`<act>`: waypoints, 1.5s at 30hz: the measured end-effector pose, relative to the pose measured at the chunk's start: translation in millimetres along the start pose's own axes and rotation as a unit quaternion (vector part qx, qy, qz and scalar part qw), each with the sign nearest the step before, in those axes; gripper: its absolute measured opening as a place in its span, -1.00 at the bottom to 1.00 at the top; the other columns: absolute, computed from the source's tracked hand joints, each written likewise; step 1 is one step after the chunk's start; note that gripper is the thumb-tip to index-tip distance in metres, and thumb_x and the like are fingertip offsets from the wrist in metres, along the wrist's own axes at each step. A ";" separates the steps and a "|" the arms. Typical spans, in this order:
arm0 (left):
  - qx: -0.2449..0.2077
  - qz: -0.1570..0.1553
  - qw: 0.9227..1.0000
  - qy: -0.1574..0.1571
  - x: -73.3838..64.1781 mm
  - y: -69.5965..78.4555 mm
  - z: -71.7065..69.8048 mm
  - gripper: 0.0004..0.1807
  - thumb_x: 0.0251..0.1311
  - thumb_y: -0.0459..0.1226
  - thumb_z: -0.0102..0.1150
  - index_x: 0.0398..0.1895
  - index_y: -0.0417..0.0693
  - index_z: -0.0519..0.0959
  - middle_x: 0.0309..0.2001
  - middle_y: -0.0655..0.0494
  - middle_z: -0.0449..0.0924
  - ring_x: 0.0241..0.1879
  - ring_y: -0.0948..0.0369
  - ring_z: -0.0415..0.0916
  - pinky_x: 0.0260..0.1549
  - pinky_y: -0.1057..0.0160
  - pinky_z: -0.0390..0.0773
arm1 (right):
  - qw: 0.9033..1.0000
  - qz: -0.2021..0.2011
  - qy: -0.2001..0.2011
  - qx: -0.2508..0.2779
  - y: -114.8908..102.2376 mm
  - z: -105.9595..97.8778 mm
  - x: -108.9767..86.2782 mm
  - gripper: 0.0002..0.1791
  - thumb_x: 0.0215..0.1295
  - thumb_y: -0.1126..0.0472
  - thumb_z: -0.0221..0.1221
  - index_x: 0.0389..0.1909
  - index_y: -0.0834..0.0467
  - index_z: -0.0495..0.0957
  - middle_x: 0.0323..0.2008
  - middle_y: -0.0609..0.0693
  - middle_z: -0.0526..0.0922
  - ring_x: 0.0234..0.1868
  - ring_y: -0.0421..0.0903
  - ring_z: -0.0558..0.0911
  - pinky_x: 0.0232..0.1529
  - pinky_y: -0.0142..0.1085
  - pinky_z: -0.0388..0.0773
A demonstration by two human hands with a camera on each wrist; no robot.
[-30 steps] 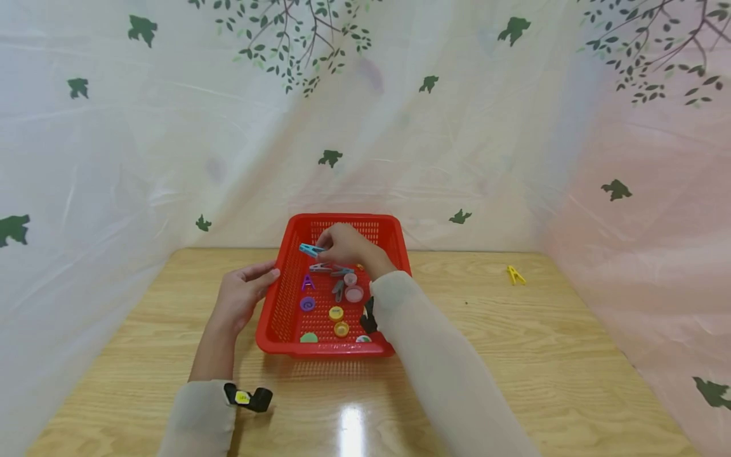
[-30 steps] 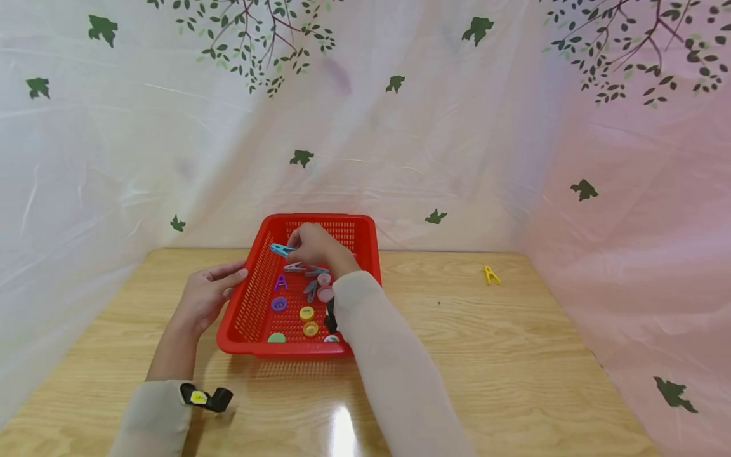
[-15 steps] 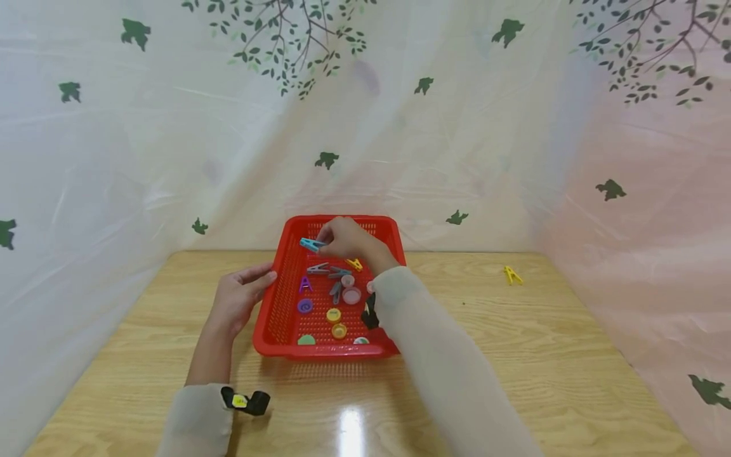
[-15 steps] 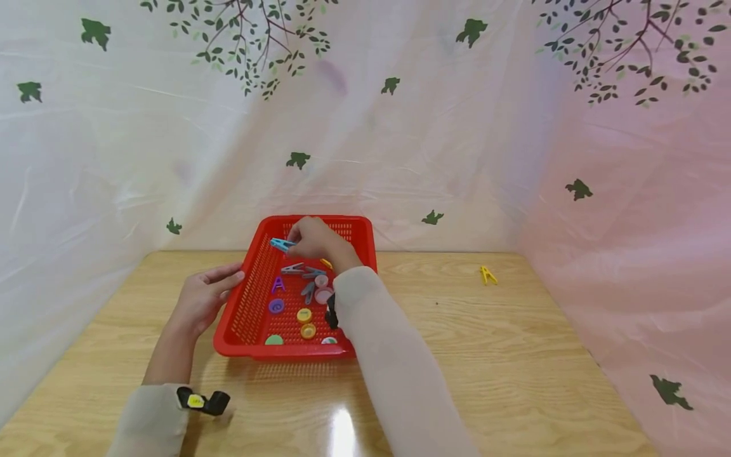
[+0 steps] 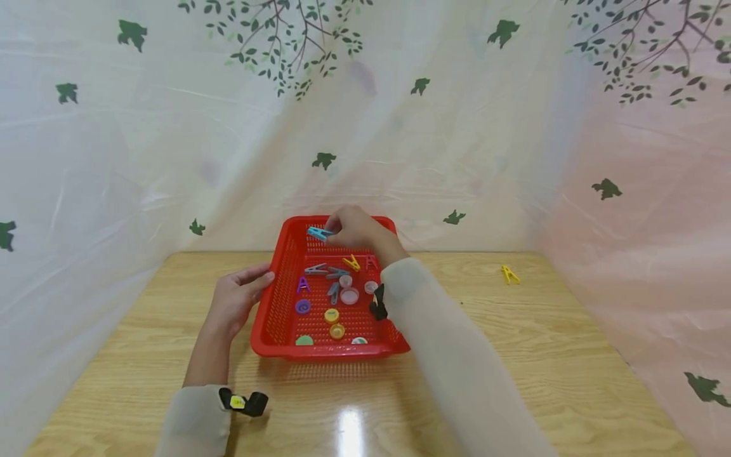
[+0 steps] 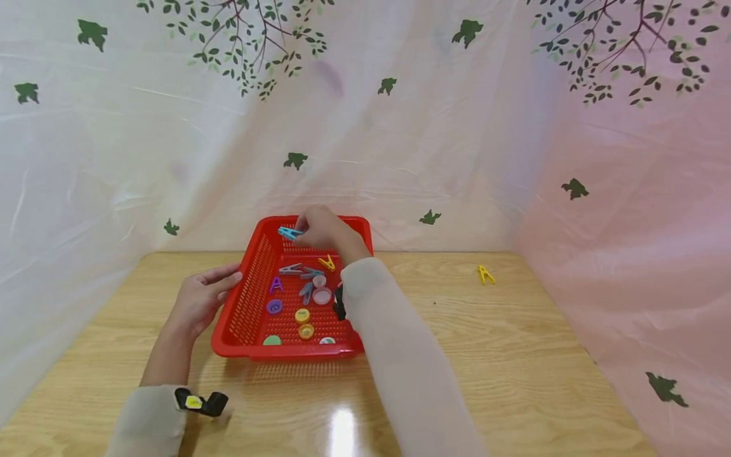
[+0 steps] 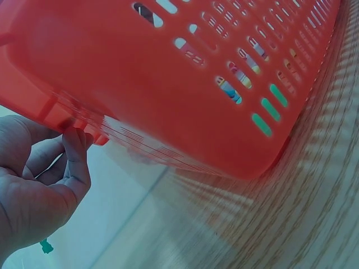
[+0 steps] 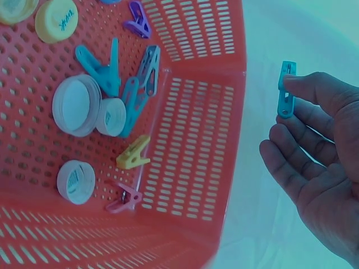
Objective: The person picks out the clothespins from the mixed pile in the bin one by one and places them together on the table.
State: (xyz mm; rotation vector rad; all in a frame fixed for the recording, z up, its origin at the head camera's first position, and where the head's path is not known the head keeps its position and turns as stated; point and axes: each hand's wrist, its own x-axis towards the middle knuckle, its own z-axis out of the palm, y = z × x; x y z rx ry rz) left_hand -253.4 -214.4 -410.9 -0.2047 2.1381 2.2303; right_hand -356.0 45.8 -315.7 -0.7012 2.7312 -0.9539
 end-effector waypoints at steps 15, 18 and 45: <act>-0.001 0.001 1.000 0.001 2.0 -0.4 -1.4 -0.40 0.35 -0.16 0.34 0.40 -0.18 0.47 0.23 0.00 0.55 0.05 0.25 0.60 0.01 0.39 0.63 | 0.999 -0.003 0.003 -0.032 8.1 -16.8 -2.1 -0.68 0.34 0.11 0.38 0.03 0.15 0.66 -0.10 0.00 0.68 -0.09 -0.04 0.61 0.01 -0.24 0.67; -0.002 0.003 1.000 -0.001 1.8 -1.3 -2.0 -0.39 0.35 -0.17 0.34 0.41 -0.19 0.47 0.23 -0.01 0.55 0.05 0.26 0.60 0.01 0.39 0.63 | 0.999 -0.007 0.003 -0.035 10.5 -19.4 -3.0 -0.70 0.34 0.12 0.37 0.01 0.15 0.66 -0.12 -0.01 0.68 -0.10 -0.04 0.61 0.01 -0.25 0.67; -0.006 0.002 1.000 0.002 1.3 -3.5 -1.3 -0.36 0.32 -0.13 0.37 0.41 -0.16 0.47 0.25 -0.01 0.55 0.07 0.25 0.60 0.02 0.39 0.63 | 0.997 -0.016 0.037 -0.066 41.0 -53.8 -26.3 -0.77 0.36 0.16 0.33 -0.07 0.21 0.71 -0.21 0.06 0.70 -0.19 0.00 0.60 -0.07 -0.19 0.67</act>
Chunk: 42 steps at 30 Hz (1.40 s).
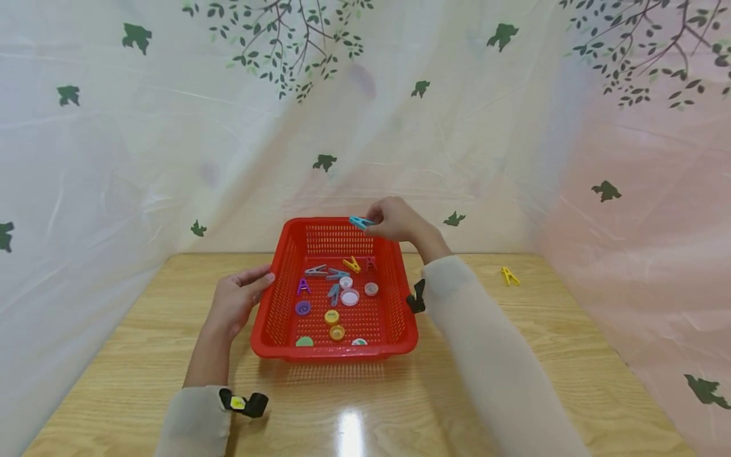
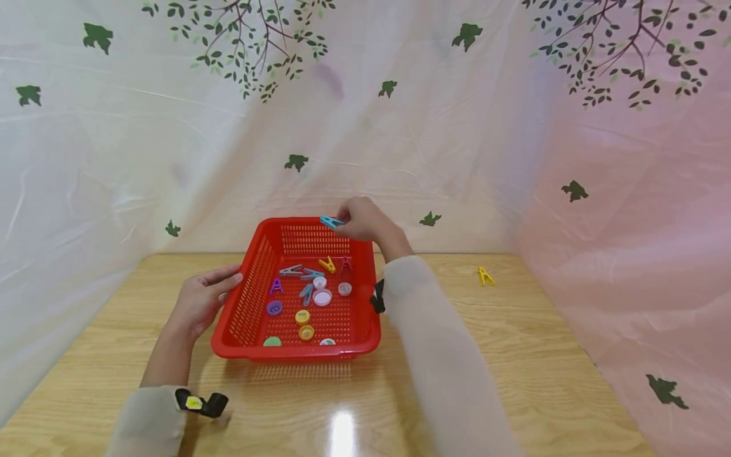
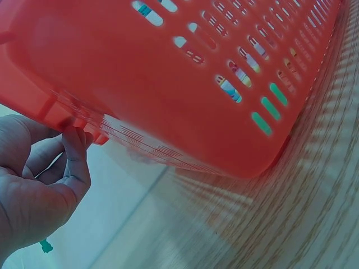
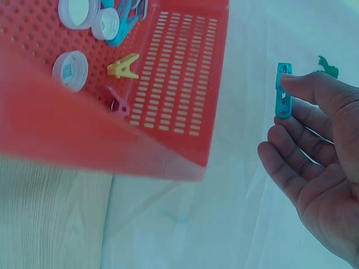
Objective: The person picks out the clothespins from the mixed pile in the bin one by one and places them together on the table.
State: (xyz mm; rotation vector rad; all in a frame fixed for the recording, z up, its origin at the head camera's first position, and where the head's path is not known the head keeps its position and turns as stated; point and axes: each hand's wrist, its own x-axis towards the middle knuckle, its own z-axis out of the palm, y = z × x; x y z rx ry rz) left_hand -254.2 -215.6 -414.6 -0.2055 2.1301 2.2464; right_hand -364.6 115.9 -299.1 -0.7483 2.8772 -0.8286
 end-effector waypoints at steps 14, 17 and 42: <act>0.000 -0.001 1.000 0.000 -0.9 0.6 -0.3 -0.36 0.32 -0.13 0.37 0.41 -0.15 0.48 0.28 -0.03 0.52 0.08 0.23 0.59 0.02 0.38 0.63 | 0.999 0.030 0.012 -0.008 24.4 -8.5 -17.2 -0.69 0.36 0.14 0.33 0.02 0.22 0.67 -0.14 0.08 0.70 -0.12 0.03 0.61 -0.01 -0.14 0.67; 0.000 -0.002 1.000 0.000 -1.7 1.0 -0.4 -0.37 0.32 -0.13 0.36 0.41 -0.15 0.48 0.28 -0.03 0.52 0.08 0.24 0.59 0.02 0.39 0.63 | 0.999 0.035 0.014 -0.011 29.8 -9.5 -20.6 -0.68 0.37 0.14 0.32 0.04 0.22 0.67 -0.12 0.09 0.69 -0.11 0.03 0.60 -0.01 -0.13 0.66; 0.005 -0.005 1.000 0.001 0.3 1.6 0.7 -0.37 0.33 -0.12 0.36 0.41 -0.15 0.48 0.31 -0.05 0.51 0.09 0.22 0.58 0.02 0.39 0.63 | 0.999 0.045 0.029 0.002 88.5 -18.6 -57.0 -0.69 0.35 0.19 0.32 -0.01 0.31 0.67 -0.21 0.13 0.72 -0.21 0.03 0.64 -0.14 -0.09 0.63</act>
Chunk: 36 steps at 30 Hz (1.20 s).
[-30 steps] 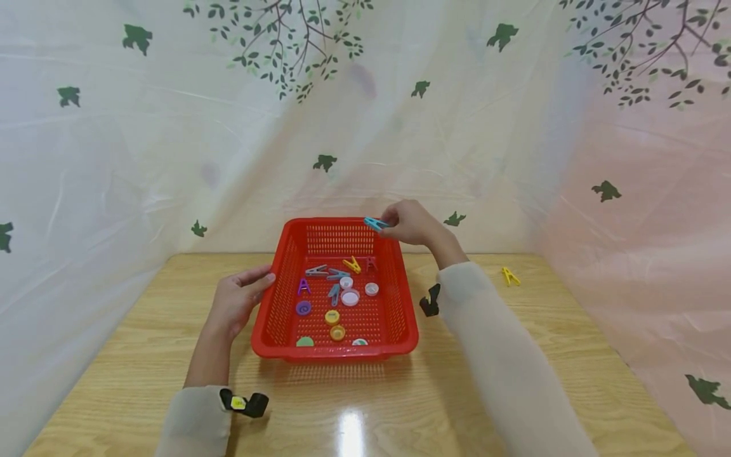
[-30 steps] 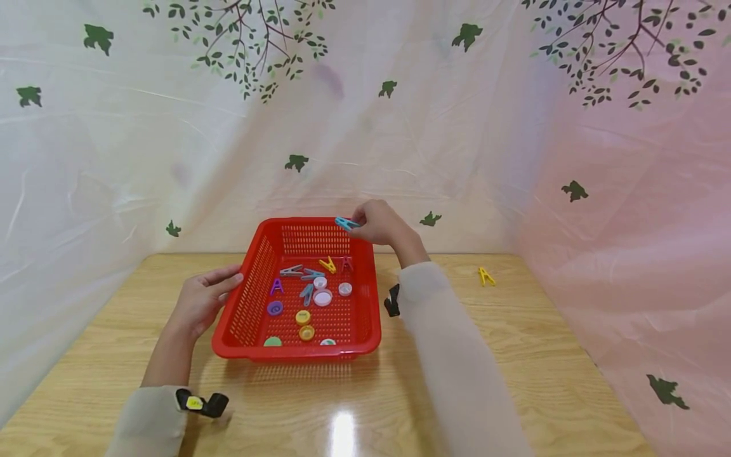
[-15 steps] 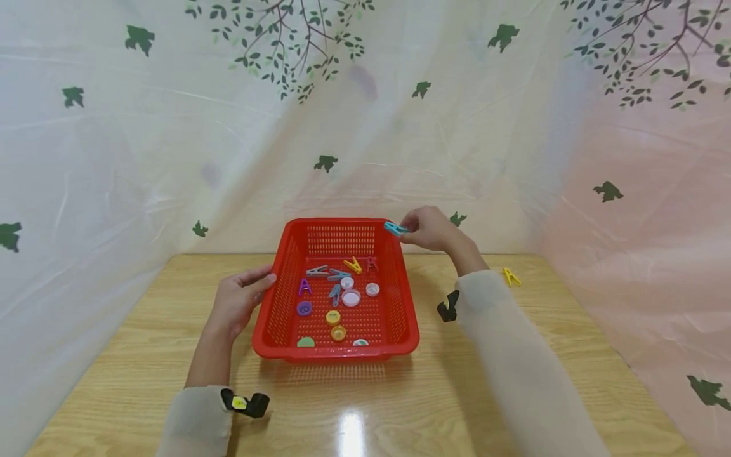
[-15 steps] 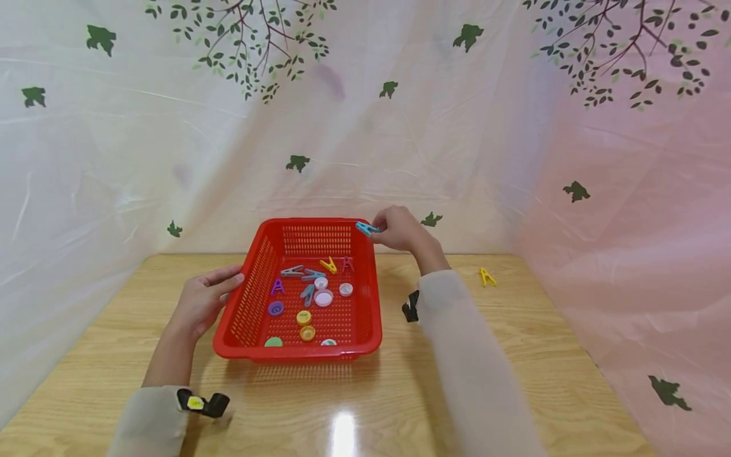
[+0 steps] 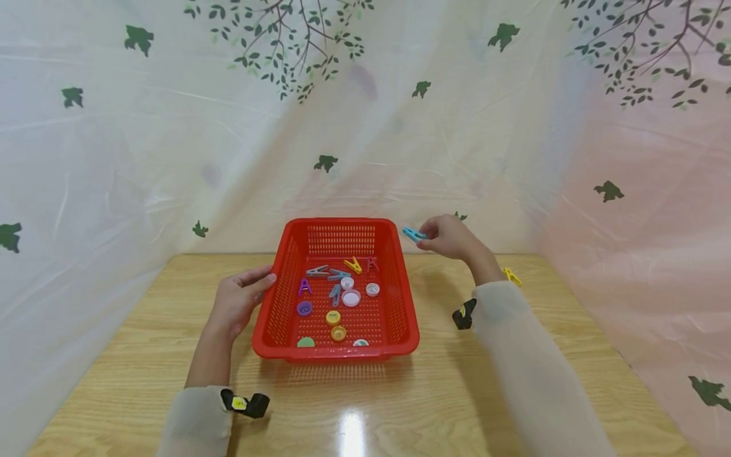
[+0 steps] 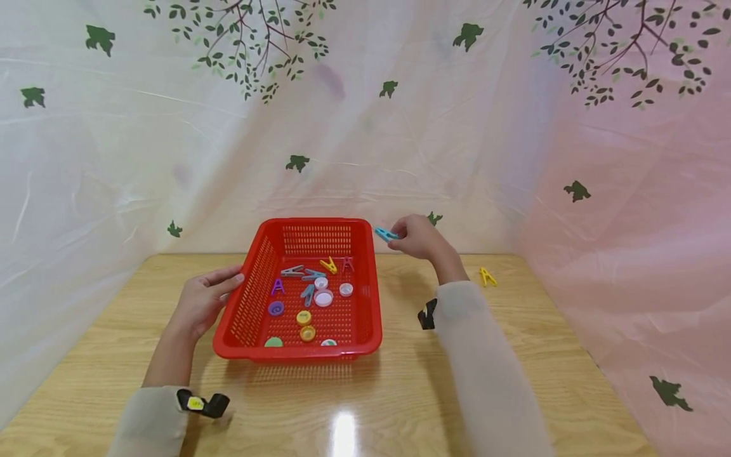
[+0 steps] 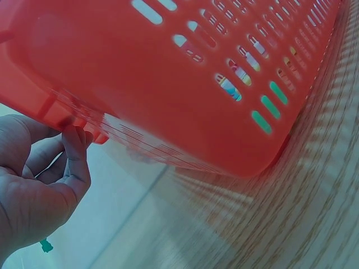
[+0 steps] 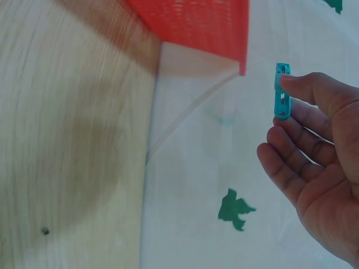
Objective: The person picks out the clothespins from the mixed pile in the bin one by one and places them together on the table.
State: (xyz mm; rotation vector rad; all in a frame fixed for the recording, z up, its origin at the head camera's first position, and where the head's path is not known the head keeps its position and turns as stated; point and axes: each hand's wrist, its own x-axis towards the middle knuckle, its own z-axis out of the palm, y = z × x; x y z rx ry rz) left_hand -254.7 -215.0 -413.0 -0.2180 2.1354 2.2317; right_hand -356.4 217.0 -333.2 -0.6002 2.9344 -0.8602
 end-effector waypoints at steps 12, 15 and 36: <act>-0.004 -0.003 1.000 -0.003 0.0 -1.1 -1.8 -0.36 0.32 -0.11 0.36 0.41 -0.13 0.47 0.35 -0.08 0.47 0.13 0.20 0.56 0.03 0.39 0.62 | 1.000 0.014 0.006 -0.009 33.9 2.4 -14.7 -0.68 0.36 0.18 0.32 -0.01 0.32 0.67 -0.19 0.14 0.72 -0.19 0.03 0.66 -0.13 -0.07 0.64; 0.000 -0.006 1.000 -0.003 -0.8 -0.3 -2.4 -0.36 0.33 -0.10 0.35 0.42 -0.11 0.47 0.36 -0.08 0.46 0.16 0.18 0.54 0.05 0.38 0.61 | 1.000 0.023 0.003 -0.009 41.8 4.6 -17.6 -0.67 0.35 0.17 0.33 -0.01 0.33 0.66 -0.18 0.15 0.73 -0.19 0.03 0.67 -0.11 -0.06 0.64; 0.019 0.003 1.000 -0.003 -0.9 0.4 -1.1 -0.38 0.36 -0.08 0.31 0.43 -0.06 0.47 0.37 -0.08 0.46 0.22 0.11 0.51 0.09 0.33 0.60 | 0.998 0.058 0.007 0.000 103.3 23.9 -52.9 -0.66 0.37 0.16 0.31 -0.04 0.37 0.67 -0.12 0.24 0.72 -0.09 0.15 0.67 -0.03 0.05 0.64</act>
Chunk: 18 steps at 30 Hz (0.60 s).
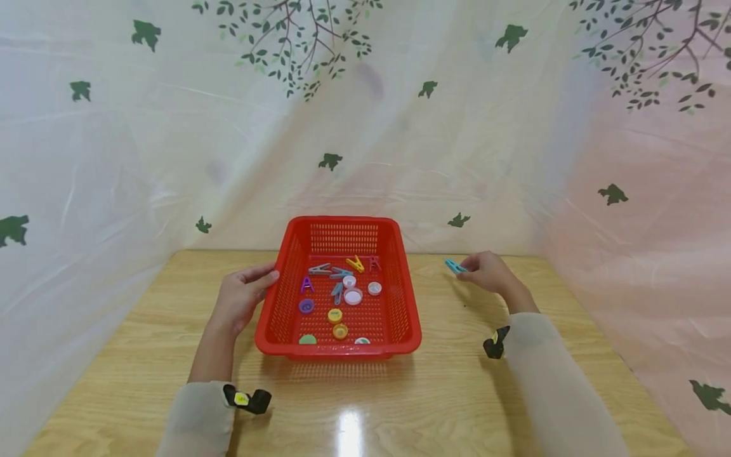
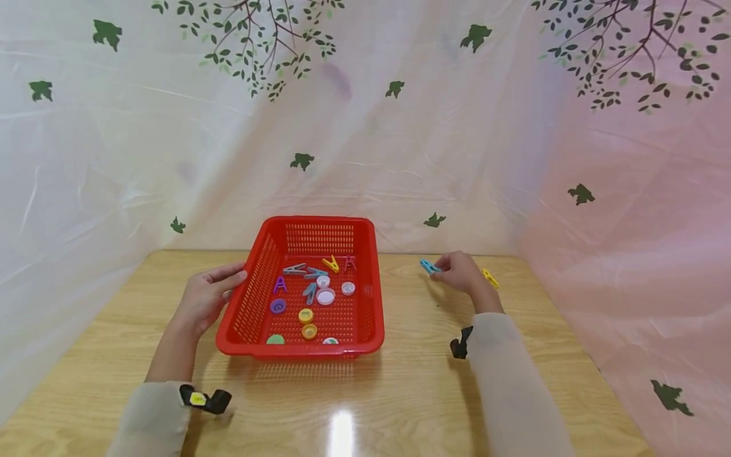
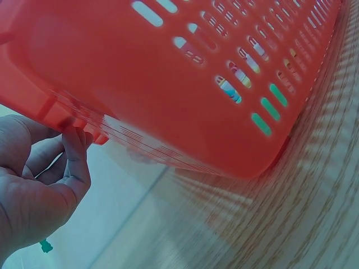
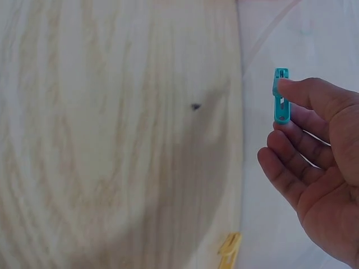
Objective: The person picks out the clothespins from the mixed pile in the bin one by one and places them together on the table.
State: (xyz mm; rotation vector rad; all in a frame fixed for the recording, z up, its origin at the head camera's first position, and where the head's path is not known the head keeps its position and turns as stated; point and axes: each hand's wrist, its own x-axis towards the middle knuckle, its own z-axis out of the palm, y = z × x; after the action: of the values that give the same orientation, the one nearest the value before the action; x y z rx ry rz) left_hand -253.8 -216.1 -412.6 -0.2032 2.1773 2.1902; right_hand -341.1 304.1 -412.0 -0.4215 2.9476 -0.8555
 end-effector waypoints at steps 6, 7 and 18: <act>-0.003 0.003 1.000 0.000 0.2 -0.3 -1.0 -0.38 0.35 -0.08 0.32 0.42 -0.07 0.48 0.36 -0.08 0.47 0.20 0.12 0.53 0.11 0.30 0.60 | 1.000 0.005 0.009 -0.020 12.7 -0.6 -8.3 -0.67 0.37 0.14 0.31 -0.07 0.36 0.69 -0.13 0.24 0.73 -0.09 0.16 0.67 -0.07 0.06 0.65; -0.003 0.003 1.000 -0.001 0.3 -0.3 -0.8 -0.38 0.35 -0.08 0.31 0.42 -0.07 0.48 0.36 -0.09 0.47 0.19 0.13 0.54 0.11 0.31 0.61 | 1.000 0.008 0.009 -0.022 14.8 -0.9 -9.5 -0.66 0.37 0.13 0.31 -0.06 0.36 0.68 -0.12 0.25 0.72 -0.09 0.17 0.67 -0.06 0.06 0.65; -0.005 0.006 1.000 0.002 1.3 -1.5 -0.8 -0.40 0.37 -0.11 0.31 0.41 -0.10 0.48 0.34 -0.10 0.48 0.13 0.17 0.58 0.07 0.33 0.62 | 0.997 0.077 0.001 -0.021 32.8 -6.3 -21.9 -0.56 0.40 0.05 0.29 -0.02 0.39 0.64 -0.06 0.32 0.68 -0.05 0.24 0.64 -0.07 0.08 0.63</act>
State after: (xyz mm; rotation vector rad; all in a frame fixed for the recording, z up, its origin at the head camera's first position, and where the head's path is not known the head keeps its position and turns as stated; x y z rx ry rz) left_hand -254.8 -217.0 -414.2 -0.1953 2.1754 2.2099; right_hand -328.8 339.9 -424.8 -0.1920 2.9567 -0.7792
